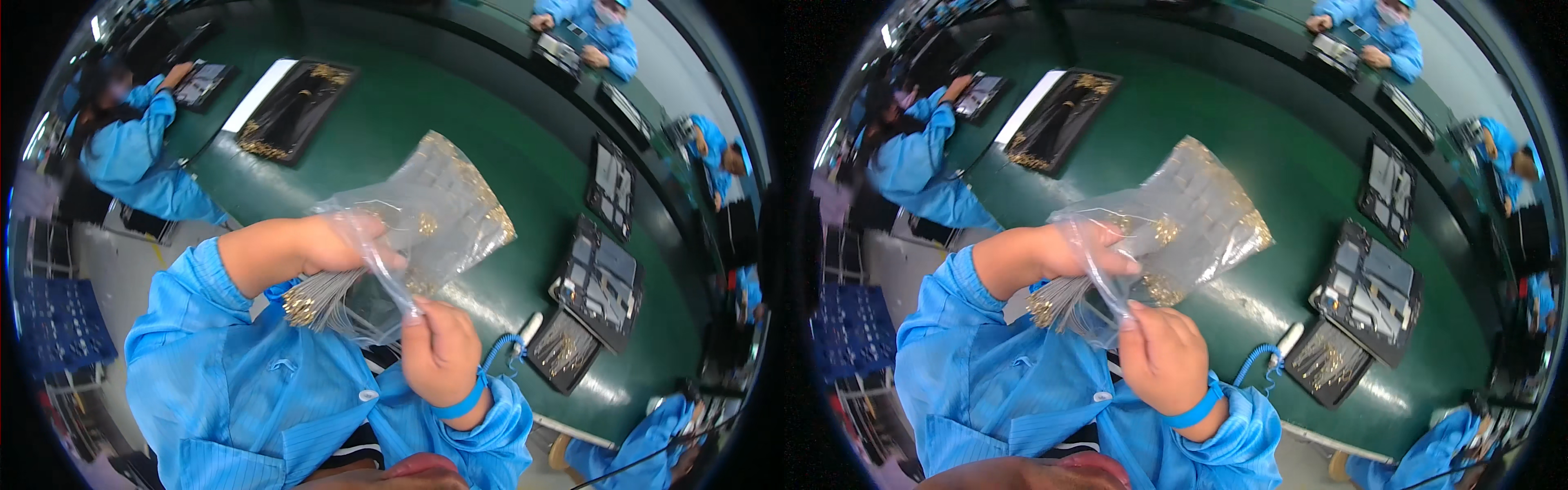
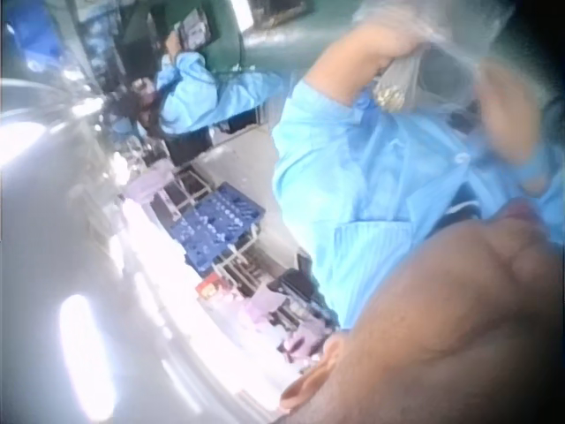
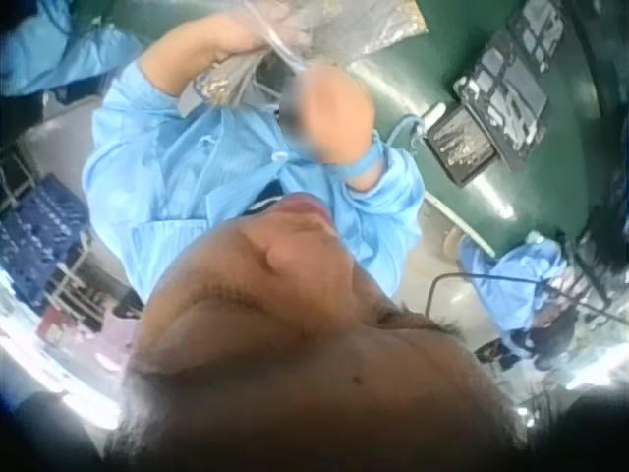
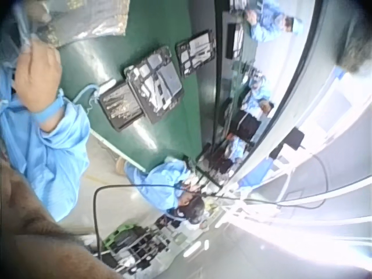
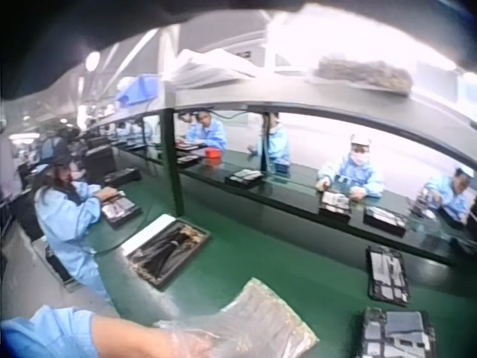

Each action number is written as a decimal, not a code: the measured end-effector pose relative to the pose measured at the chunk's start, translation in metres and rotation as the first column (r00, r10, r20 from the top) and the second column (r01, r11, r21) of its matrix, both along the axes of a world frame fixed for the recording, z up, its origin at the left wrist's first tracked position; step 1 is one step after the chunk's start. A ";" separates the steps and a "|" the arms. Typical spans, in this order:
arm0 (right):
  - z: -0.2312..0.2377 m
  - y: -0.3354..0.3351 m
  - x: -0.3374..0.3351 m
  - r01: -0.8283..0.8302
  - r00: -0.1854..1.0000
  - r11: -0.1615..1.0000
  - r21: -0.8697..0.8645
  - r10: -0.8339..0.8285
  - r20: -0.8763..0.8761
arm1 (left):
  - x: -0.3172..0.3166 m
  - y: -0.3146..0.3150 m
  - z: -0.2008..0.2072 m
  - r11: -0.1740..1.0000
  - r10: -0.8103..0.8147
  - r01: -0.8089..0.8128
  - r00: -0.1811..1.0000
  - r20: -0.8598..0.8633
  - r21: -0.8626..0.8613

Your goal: The recorder is assembling internal components of tablet devices on an electronics manufacturing assembly line.

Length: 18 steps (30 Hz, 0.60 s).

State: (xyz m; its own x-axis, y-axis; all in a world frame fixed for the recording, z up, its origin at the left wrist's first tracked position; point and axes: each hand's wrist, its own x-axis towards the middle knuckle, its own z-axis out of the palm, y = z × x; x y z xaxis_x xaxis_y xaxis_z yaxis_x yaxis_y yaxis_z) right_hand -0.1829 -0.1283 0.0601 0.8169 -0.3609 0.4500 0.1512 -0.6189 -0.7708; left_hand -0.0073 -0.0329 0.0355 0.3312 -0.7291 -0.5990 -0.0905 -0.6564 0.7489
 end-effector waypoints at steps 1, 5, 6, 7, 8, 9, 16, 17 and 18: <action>0.000 0.000 0.001 -0.033 0.999 0.999 -0.003 0.033 0.002 | -0.001 0.010 0.010 0.999 0.033 -0.033 0.999 0.002 -0.003; -0.010 -0.005 0.000 0.042 0.997 0.992 0.115 -0.034 -0.070 | -0.009 0.041 0.071 0.995 -0.081 0.074 0.990 -0.116 -0.064; -0.012 -0.007 -0.001 0.097 0.993 0.984 0.151 -0.084 -0.088 | -0.009 0.050 0.075 0.990 -0.138 0.131 0.982 -0.130 -0.059; -0.014 -0.010 -0.002 0.156 0.985 0.970 0.185 -0.137 -0.108 | -0.008 0.056 0.080 0.991 -0.127 0.120 0.983 -0.130 -0.059; -0.017 -0.015 -0.003 0.165 0.981 0.969 0.182 -0.142 -0.135 | -0.008 0.062 0.085 0.985 -0.165 0.155 0.974 -0.157 -0.077; -0.017 -0.019 -0.002 0.158 0.982 0.970 0.185 -0.134 -0.134 | -0.007 0.068 0.087 0.977 -0.207 0.192 0.961 -0.183 -0.095; -0.021 -0.023 0.001 0.155 0.985 0.923 0.352 -0.116 -0.129 | 0.000 0.086 0.090 0.892 0.220 -0.322 0.922 -0.318 -0.316; -0.020 -0.023 0.000 0.161 0.984 0.922 0.352 -0.121 -0.131 | 0.004 0.085 0.093 0.894 0.215 -0.318 0.923 -0.320 -0.316; -0.019 -0.022 -0.001 0.137 0.985 0.930 0.341 -0.092 -0.145 | 0.008 0.082 0.096 0.844 0.313 -0.414 0.896 -0.315 -0.339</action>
